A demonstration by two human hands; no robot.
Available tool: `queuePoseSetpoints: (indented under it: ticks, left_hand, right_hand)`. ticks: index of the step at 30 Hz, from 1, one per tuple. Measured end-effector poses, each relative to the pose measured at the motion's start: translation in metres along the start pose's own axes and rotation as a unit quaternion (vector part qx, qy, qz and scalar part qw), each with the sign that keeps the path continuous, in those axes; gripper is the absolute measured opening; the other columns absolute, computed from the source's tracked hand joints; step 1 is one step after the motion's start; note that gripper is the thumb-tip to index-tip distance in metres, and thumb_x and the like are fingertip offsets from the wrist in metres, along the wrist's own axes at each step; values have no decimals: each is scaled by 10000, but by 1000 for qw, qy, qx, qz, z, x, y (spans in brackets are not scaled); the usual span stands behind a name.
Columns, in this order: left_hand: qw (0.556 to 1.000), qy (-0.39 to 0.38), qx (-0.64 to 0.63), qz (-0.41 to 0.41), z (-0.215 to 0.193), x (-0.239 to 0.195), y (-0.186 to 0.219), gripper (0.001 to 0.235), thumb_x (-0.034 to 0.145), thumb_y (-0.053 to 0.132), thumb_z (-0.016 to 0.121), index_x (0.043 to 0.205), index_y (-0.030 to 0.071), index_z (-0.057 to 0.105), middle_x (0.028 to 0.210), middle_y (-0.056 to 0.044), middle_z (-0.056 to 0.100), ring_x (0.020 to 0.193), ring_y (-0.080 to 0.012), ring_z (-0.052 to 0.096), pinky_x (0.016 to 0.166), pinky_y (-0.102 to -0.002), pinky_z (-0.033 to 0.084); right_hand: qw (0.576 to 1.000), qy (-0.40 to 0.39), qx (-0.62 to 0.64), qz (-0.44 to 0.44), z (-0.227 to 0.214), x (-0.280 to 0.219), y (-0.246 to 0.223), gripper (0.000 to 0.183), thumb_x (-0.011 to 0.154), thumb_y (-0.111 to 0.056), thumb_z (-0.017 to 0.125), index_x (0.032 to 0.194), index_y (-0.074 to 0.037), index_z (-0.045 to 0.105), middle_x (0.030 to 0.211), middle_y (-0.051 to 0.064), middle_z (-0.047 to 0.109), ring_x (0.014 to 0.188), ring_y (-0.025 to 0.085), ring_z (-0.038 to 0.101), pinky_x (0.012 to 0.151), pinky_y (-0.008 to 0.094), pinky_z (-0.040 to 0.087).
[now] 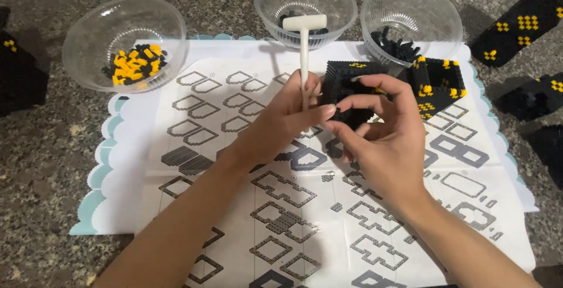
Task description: The person assembles a small structure using black and yellow plastic bricks, following a printed instruction sheet on the table. They use a white plastic mallet to tap the bricks into place and secure the connections.
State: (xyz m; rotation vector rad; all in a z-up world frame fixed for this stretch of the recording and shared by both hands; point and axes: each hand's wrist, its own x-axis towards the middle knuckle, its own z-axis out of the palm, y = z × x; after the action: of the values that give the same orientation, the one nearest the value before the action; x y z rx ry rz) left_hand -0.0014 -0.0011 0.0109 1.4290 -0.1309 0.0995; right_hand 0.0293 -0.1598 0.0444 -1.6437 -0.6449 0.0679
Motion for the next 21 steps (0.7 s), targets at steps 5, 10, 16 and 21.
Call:
queuePoseSetpoints:
  ticks: [5, 10, 16, 21]
  left_hand:
    - [1000, -21, -7, 15, 2, 1, -4, 256, 886, 229, 573, 886, 182, 322, 777, 54, 269, 680, -67, 279, 611, -216, 288]
    - [998, -30, -32, 35, 7, 0, -4, 262, 908, 175, 541, 837, 186, 289, 782, 48, 252, 678, -69, 266, 610, -213, 278]
    - [997, -31, -64, 40, 9, 1, -8, 256, 915, 151, 540, 843, 182, 296, 768, 43, 273, 664, -69, 288, 598, -207, 296]
    - [995, -33, -80, 54, 10, 3, -14, 259, 923, 108, 535, 839, 196, 307, 739, 54, 283, 616, -57, 282, 552, -190, 278]
  right_hand:
    - [1000, 17, -2, 16, 1, -1, 2, 477, 785, 69, 694, 1140, -68, 407, 870, 104, 629, 350, 97, 479, 344, 195, 393]
    - [999, 23, 20, 14, 2, -2, 8, 472, 801, 85, 673, 1144, -72, 388, 874, 104, 610, 370, 67, 460, 364, 177, 375]
    - [999, 32, 38, 18, 2, -4, 11, 474, 805, 97, 659, 1146, -93, 390, 877, 103, 592, 416, 42, 417, 394, 157, 361]
    - [999, 47, 25, 11, 3, -4, 10, 477, 794, 116, 661, 1142, -82, 403, 852, 105, 583, 553, 46, 468, 417, 138, 373]
